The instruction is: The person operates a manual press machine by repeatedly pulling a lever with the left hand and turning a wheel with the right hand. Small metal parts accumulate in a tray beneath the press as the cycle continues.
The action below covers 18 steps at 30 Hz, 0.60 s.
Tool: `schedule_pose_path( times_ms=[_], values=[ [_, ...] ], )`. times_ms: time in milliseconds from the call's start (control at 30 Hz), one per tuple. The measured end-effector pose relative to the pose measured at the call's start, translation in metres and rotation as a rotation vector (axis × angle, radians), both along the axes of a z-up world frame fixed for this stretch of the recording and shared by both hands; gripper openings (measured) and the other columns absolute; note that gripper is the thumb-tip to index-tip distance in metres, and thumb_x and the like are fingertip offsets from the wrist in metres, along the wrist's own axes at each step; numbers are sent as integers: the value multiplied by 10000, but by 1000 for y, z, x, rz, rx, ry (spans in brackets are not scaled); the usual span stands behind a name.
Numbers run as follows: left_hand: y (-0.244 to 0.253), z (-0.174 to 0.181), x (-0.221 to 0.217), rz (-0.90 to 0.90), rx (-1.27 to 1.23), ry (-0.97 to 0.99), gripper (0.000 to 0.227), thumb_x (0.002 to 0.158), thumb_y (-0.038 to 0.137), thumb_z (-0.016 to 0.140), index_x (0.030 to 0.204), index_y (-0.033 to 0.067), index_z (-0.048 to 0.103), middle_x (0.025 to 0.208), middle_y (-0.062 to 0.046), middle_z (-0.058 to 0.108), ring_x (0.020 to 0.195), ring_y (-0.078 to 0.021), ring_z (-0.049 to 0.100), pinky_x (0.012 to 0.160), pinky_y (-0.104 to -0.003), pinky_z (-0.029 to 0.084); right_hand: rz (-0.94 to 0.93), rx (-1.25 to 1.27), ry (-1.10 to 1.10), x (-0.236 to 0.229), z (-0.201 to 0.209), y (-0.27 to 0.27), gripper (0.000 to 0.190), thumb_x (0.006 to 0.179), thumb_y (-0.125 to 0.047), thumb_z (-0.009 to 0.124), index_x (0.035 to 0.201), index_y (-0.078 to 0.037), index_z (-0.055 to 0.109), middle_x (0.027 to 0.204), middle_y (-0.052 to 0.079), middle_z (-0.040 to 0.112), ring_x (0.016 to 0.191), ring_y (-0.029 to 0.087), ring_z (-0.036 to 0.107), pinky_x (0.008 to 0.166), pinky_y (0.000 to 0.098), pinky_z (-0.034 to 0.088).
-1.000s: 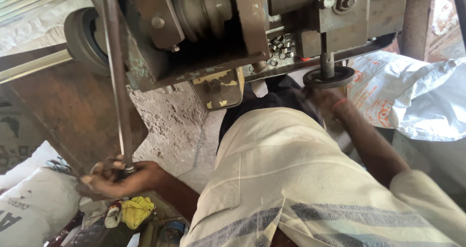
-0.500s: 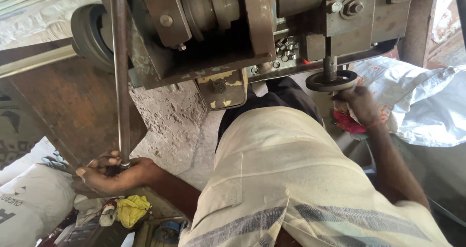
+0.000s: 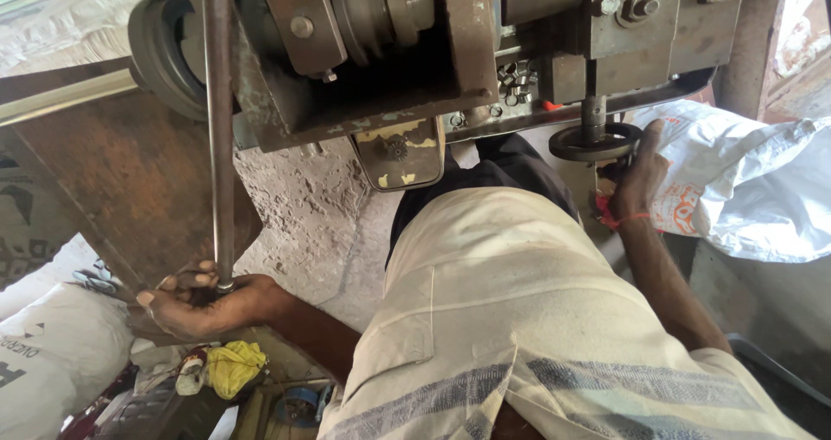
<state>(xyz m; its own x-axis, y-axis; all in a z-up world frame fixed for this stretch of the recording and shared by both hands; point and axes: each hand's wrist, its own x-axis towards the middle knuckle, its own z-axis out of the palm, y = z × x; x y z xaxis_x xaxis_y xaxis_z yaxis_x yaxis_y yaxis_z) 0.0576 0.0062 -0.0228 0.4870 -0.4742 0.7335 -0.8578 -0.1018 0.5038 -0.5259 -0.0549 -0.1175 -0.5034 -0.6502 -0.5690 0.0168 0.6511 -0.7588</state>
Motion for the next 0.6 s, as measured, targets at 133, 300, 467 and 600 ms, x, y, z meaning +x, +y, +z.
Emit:
schedule_pose_path(
  times_ms=[133, 300, 467, 600],
  values=[
    [-4, 5, -5, 28, 18, -31, 323, 1170, 192, 419, 1452, 64, 508, 1121, -58, 559, 743, -129, 562, 538, -191, 511, -73, 20, 14, -9, -31, -7, 882, 1013, -720, 417, 1027, 116, 698, 844, 117, 724, 697, 166, 731, 613, 333, 673],
    [-2, 3, -2, -11, -38, 85, 337, 1175, 195, 414, 1443, 48, 559, 1099, -56, 567, 659, -90, 513, 539, -211, 486, -66, 51, 63, -21, -53, -4, 904, 1036, -749, 386, 957, 79, 739, 764, 66, 660, 656, 122, 645, 579, 295, 583],
    [4, -1, -4, -16, -38, 142, 342, 1180, 212, 402, 1447, 56, 546, 1136, -68, 572, 717, -81, 530, 579, -207, 472, 47, 127, 209, -24, -28, 5, 874, 1126, -722, 379, 906, 90, 613, 676, 59, 553, 595, 99, 505, 513, 310, 428],
    [-5, 7, -13, -27, -40, 184, 352, 1177, 193, 427, 1480, 50, 536, 1178, -76, 569, 778, -104, 554, 615, -193, 463, 348, 290, 187, 17, -35, 23, 594, 1018, -533, 556, 927, 13, 772, 713, 121, 680, 589, 161, 533, 543, 382, 419]
  ],
)
